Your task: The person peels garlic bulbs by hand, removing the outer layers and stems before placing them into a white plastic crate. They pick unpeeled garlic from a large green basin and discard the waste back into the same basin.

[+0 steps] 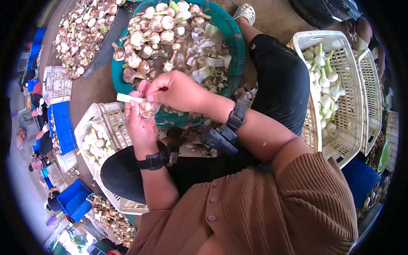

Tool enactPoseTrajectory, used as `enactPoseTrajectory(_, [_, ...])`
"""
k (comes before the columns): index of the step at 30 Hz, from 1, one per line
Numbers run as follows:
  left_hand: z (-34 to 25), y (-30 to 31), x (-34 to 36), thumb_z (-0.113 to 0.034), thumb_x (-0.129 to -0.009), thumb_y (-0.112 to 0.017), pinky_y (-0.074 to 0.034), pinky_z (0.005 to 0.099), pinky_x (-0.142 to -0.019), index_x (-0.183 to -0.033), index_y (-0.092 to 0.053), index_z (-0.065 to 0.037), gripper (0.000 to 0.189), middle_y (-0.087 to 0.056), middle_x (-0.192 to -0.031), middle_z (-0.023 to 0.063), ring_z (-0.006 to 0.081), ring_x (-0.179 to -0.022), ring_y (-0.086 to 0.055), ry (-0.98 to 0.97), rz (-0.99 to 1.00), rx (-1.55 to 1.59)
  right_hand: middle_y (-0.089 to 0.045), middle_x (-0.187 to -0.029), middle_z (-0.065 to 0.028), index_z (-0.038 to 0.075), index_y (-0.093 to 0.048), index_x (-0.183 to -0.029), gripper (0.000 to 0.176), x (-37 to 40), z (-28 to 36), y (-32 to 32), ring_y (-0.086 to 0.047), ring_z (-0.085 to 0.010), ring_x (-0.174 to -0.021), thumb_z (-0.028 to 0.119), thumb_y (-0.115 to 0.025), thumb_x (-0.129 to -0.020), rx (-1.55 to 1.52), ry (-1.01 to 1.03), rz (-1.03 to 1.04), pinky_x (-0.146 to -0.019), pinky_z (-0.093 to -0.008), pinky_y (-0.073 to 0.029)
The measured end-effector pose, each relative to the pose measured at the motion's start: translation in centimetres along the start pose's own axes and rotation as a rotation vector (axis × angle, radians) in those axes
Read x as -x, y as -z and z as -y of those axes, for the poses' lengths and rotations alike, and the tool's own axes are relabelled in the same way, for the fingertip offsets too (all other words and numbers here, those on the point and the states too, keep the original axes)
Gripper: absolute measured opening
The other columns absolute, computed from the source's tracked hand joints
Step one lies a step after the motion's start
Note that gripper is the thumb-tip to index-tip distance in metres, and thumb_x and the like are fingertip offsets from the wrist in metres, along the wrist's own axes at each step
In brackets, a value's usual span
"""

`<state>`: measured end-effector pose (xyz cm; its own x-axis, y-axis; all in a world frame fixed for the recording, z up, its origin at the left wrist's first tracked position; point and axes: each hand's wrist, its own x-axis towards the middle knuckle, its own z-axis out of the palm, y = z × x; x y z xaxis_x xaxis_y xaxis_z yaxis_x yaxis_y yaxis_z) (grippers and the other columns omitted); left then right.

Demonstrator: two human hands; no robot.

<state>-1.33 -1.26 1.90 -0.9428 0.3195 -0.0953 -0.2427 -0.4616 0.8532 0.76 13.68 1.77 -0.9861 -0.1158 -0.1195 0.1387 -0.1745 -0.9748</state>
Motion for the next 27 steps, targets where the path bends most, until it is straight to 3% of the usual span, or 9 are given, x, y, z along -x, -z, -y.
enactPoseTrajectory(4, [0.3,0.7,-0.3,-0.018,-0.094,-0.039,-0.042,0.0395,-0.093,-0.102,-0.048,-0.002,0.021,-0.050,-0.117,0.0193,0.0264,-0.109,-0.050,0.015,-0.164,0.016,-0.054,-0.076,-0.0142,0.004,-0.055,-0.076,0.006,2.2,-1.3,-1.2,-0.053,-0.0315,-0.073,0.010,-0.056,-0.076,0.593,0.612,0.046,-0.066,-0.0402,-0.045])
enactPoseTrajectory(7, [0.3,1.3,-0.8,-0.017,-0.094,-0.039,-0.045,0.0371,-0.089,-0.100,-0.049,-0.002,0.019,-0.054,-0.113,0.0185,0.0256,-0.104,-0.053,-0.092,-0.192,-0.003,-0.055,-0.083,-0.0138,0.003,-0.055,-0.088,0.018,4.4,-3.1,-0.7,-0.056,-0.0306,-0.084,0.018,-0.058,-0.077,1.058,0.164,0.392,-0.070,-0.0393,-0.046])
enactPoseTrajectory(10, [0.3,1.2,-0.7,-0.016,-0.094,-0.039,-0.045,0.0365,-0.088,-0.100,-0.049,-0.002,0.018,-0.056,-0.109,0.0175,0.0248,-0.102,-0.054,-0.105,-0.219,-0.030,-0.056,-0.084,-0.0131,0.004,-0.056,-0.088,0.019,3.0,-2.8,-0.9,-0.058,-0.0296,-0.084,0.018,-0.059,-0.075,0.790,0.357,-0.257,-0.067,-0.0386,-0.048])
enactPoseTrajectory(17, [-0.7,2.1,-0.1,-0.014,-0.092,-0.039,-0.047,0.0309,-0.079,-0.097,-0.049,-0.003,0.016,-0.058,-0.099,0.0115,0.0192,-0.091,-0.056,0.078,-0.511,0.088,-0.057,-0.086,-0.0090,0.003,-0.056,-0.097,0.030,-0.4,-3.3,-3.9,-0.057,-0.0276,-0.078,0.011,-0.061,-0.068,0.866,0.891,0.018,-0.064,-0.0351,-0.049])
enactPoseTrajectory(21, [-6.4,8.6,2.6,-0.015,-0.090,-0.044,-0.045,0.0255,-0.079,-0.110,-0.049,-0.002,0.024,-0.057,-0.100,0.0078,0.0174,-0.086,-0.056,-0.400,-0.572,-0.389,-0.057,-0.083,-0.0097,0.007,-0.056,-0.101,0.032,-1.1,-8.5,-2.1,-0.059,-0.0272,-0.078,0.007,-0.054,-0.069,1.096,0.321,0.269,-0.066,-0.0360,-0.050])
enactPoseTrajectory(23, [-6.4,12.9,4.4,-0.017,-0.090,-0.043,-0.041,0.0261,-0.086,-0.116,-0.047,-0.001,0.031,-0.053,-0.108,0.0086,0.0160,-0.095,-0.053,-0.901,-0.806,-0.794,-0.057,-0.087,-0.0125,0.010,-0.050,-0.113,0.042,-4.4,-9.6,-0.2,-0.059,-0.0274,-0.085,0.006,-0.053,-0.071,1.164,0.185,-0.026,-0.071,-0.0376,-0.050])
enactPoseTrajectory(24, [-6.9,15.1,5.1,-0.015,-0.090,-0.040,-0.035,0.0290,-0.093,-0.121,-0.043,-0.001,0.034,-0.048,-0.119,0.0102,0.0170,-0.107,-0.045,-0.964,-0.776,-1.787,-0.057,-0.094,-0.0152,0.011,-0.046,-0.119,0.047,-6.8,-10.0,0.3,-0.058,-0.0277,-0.090,0.009,-0.054,-0.073,1.138,0.006,0.020,-0.073,-0.0369,-0.049])
enactPoseTrajectory(25, [-7.0,12.1,3.5,-0.015,-0.090,-0.040,-0.035,0.0290,-0.093,-0.121,-0.043,-0.001,0.034,-0.048,-0.119,0.0102,0.0170,-0.107,-0.045,-0.964,-0.776,-1.793,-0.058,-0.100,-0.0178,0.013,-0.042,-0.124,0.052,-9.4,-10.4,0.4,-0.057,-0.0280,-0.096,0.011,-0.056,-0.074,1.104,-0.173,0.064,-0.076,-0.0362,-0.048])
enactPoseTrajectory(27, [-6.8,2.8,-0.9,-0.017,-0.090,-0.041,-0.031,0.0318,-0.095,-0.120,-0.044,-0.001,0.034,-0.044,-0.122,0.0126,0.0185,-0.112,-0.040,-0.292,-1.196,-0.206,-0.056,-0.106,-0.0200,0.011,-0.040,-0.127,0.057,-13.4,-14.6,0.8,-0.057,-0.0283,-0.097,0.017,-0.059,-0.073,1.002,-0.252,0.143,-0.077,-0.0353,-0.048])
